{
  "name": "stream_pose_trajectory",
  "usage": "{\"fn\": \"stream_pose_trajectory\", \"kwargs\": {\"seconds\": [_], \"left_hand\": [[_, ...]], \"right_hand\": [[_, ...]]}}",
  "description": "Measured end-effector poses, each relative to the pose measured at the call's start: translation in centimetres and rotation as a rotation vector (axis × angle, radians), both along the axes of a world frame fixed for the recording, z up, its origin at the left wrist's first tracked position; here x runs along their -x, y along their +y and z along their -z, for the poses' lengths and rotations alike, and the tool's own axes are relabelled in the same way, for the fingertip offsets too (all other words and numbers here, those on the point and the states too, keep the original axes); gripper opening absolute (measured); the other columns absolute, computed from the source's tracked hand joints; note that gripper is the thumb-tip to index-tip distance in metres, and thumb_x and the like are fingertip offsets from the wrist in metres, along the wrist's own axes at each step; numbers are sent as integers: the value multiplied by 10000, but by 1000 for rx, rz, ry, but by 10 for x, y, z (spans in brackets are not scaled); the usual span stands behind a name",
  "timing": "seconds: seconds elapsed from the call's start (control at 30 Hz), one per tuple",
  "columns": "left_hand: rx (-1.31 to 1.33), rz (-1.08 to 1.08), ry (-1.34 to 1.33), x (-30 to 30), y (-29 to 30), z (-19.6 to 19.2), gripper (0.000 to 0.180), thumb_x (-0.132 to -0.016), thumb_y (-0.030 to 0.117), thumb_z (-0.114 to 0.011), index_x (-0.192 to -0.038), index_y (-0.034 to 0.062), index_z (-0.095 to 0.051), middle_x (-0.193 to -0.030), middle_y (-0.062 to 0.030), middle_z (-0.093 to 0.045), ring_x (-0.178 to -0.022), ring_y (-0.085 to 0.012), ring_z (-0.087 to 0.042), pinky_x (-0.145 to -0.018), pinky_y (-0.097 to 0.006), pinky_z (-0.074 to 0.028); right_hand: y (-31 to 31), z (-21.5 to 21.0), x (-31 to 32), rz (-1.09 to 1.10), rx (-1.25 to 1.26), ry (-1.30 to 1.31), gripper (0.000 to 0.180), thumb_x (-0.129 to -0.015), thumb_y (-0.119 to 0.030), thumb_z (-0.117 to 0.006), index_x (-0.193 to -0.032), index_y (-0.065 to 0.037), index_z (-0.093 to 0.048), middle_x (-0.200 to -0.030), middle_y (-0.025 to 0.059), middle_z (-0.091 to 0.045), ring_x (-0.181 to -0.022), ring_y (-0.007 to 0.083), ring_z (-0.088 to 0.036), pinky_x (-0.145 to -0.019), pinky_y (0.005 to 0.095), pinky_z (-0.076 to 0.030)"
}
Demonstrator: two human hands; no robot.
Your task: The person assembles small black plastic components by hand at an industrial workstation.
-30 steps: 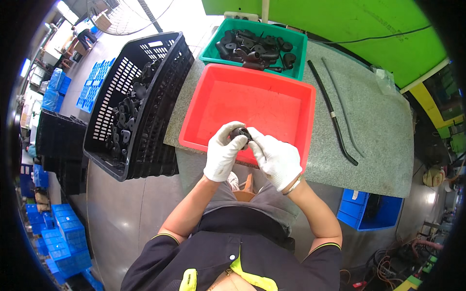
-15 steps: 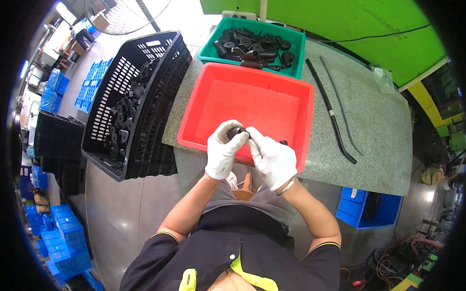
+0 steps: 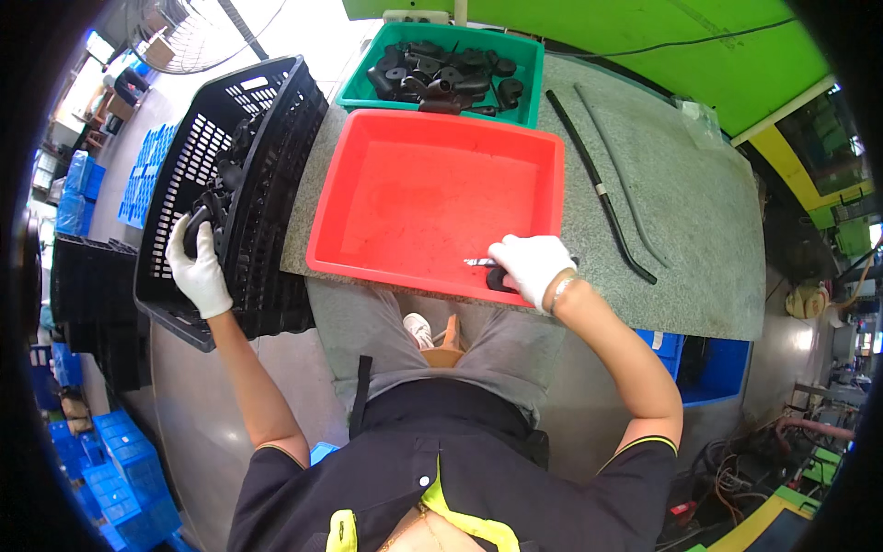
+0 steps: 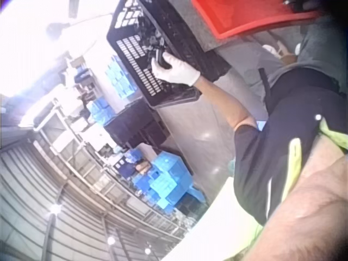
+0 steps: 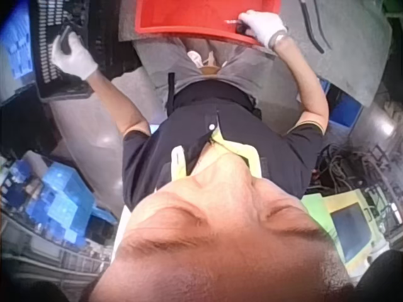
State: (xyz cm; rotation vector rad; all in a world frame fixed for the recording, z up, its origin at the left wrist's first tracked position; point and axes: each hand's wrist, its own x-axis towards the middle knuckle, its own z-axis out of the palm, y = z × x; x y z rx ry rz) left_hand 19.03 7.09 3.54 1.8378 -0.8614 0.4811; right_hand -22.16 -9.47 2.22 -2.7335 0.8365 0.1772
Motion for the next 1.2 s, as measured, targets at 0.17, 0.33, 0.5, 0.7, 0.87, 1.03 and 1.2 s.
{"fn": "stream_pose_trajectory", "kwargs": {"seconds": [0.17,0.33,0.5,0.7,0.87,1.03,1.2], "left_hand": [[-566,-81,-49,-36,28,13,424,-837,271,-704,-1184,51,-598,-1205,-141,-569,-1120,-301,-545,-983,-381,-420],[-65,10,-58,20,7,-4,295,-851,100,-669,-1128,9,-621,-1204,-141,-572,-1109,-268,-550,-947,-357,-442],[181,445,84,106,-22,-7,226,-806,-76,-644,-1026,-26,-639,-1083,-143,-597,-1041,-240,-579,-930,-332,-457],[38,895,-102,180,-54,22,432,-670,4,-767,-1079,91,-661,-1216,-189,-548,-1097,-345,-555,-894,-411,-489],[27,1011,-173,191,-62,25,457,-618,-32,-731,-1049,106,-664,-1091,-156,-565,-997,-334,-570,-833,-410,-495],[-5,1046,272,201,-58,23,465,-629,-74,-677,-1071,57,-617,-1028,-127,-564,-966,-294,-574,-823,-352,-499],[-1,1024,1002,213,-56,29,401,-772,-22,-674,-1159,35,-590,-1055,-60,-556,-997,-144,-556,-851,-279,-478]], "right_hand": [[-8,1,-26,-72,-147,310,143,-754,-124,-646,-874,-102,-571,-805,97,-615,-788,291,-635,-654,408,-493],[-17,11,-16,-75,-44,98,120,-785,-160,-631,-881,-90,-613,-810,103,-661,-798,302,-649,-654,415,-507],[-21,-22,-31,772,-741,-782,241,-805,-168,-695,-994,-36,-624,-719,22,-596,-583,105,-538,-517,263,-420],[8,-15,-51,901,-1520,-1088,224,-870,-232,-695,-1013,-93,-594,-599,-84,-445,-432,30,-325,-413,213,-238],[35,-15,-68,917,-1597,-1046,258,-898,-267,-664,-1034,-61,-592,-649,-54,-504,-466,30,-371,-417,210,-269],[33,-26,-65,777,-1173,-881,332,-973,-334,-525,-1063,-18,-567,-696,-25,-500,-546,39,-429,-480,215,-339],[40,-11,-47,441,-457,-943,256,-974,-210,-494,-1137,-34,-583,-756,89,-593,-614,175,-573,-602,308,-460]]}}
